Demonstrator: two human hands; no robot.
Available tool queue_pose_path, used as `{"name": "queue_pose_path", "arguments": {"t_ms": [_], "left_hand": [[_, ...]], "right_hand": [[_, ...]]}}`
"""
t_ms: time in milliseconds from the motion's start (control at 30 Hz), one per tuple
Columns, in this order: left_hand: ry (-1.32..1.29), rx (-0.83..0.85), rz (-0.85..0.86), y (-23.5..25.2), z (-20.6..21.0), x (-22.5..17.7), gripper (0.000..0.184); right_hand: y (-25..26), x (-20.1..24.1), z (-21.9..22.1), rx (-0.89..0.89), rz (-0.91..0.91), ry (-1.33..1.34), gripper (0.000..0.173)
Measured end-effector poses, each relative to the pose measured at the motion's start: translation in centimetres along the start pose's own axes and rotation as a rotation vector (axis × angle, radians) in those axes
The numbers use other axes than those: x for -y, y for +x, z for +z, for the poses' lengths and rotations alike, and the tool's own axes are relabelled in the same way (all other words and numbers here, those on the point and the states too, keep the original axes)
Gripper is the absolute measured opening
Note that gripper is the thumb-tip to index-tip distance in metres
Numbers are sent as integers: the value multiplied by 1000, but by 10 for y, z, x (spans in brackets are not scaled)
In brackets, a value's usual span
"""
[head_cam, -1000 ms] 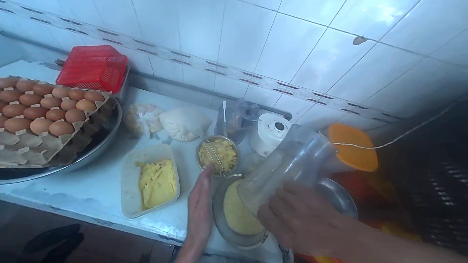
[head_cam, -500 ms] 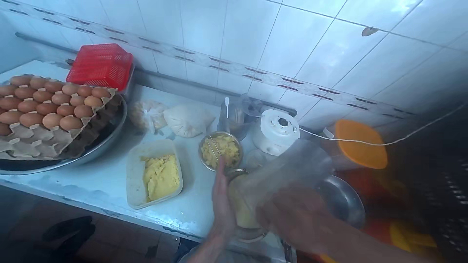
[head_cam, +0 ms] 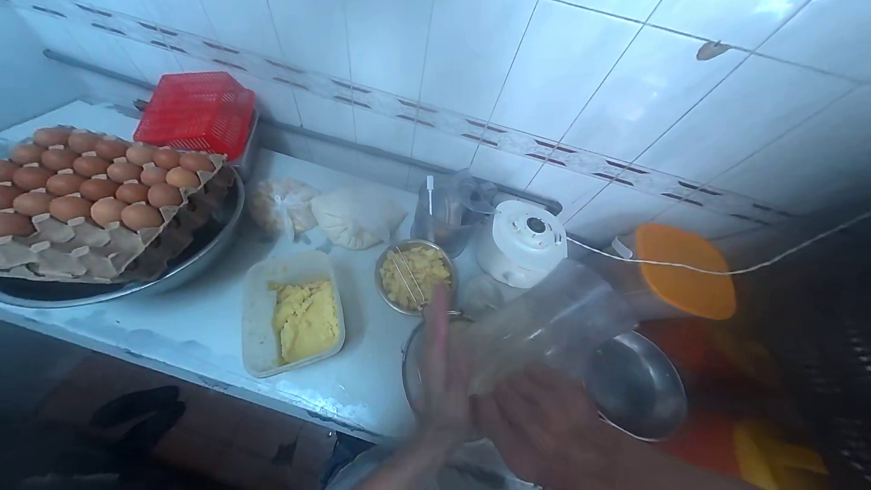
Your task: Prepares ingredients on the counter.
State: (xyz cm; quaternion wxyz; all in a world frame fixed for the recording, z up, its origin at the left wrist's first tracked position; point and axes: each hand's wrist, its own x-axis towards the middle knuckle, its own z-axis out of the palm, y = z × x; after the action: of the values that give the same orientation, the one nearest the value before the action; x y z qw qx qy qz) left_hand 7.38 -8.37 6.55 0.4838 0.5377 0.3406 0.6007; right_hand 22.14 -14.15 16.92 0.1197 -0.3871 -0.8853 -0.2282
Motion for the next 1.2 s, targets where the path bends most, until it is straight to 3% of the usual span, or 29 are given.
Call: {"name": "queue_pose_path", "arguments": {"t_ms": [333,433,533,633,767,867,1000,1067,1200], "left_hand": [[-40,46,-13,11,-15,-10,76],[47,59,-14,-1,-1,-2,77],[-6,8,-12,13,-20,-1,78],[33,21,25,2,-5,-4,78],[-2,-7,46,19,-27,-9,80],[84,34,96,4,-5,-4,79],[38,30,66,20,-26,-5,80],[126,57,120,11,-10,0,79],[168,42,113,17,-21,-5,84]], "right_hand": [[1,-4,-5,-28,-2,8,36],[-3,8,-2,25,-104,-13,27],[-2,-4,0,-40,-26,-9,37],[-4,6,-3,-2,-36,-43,32],[-4,-9,-6,-74,28,-69,39],[-4,3,-5,-12,-76,-67,28],[-6,-11,-5,-57,-26,-75,33],[-7,0,-4,-4,-72,-74,26],[-9,-8,1,-65,-4,-47,39]]}}
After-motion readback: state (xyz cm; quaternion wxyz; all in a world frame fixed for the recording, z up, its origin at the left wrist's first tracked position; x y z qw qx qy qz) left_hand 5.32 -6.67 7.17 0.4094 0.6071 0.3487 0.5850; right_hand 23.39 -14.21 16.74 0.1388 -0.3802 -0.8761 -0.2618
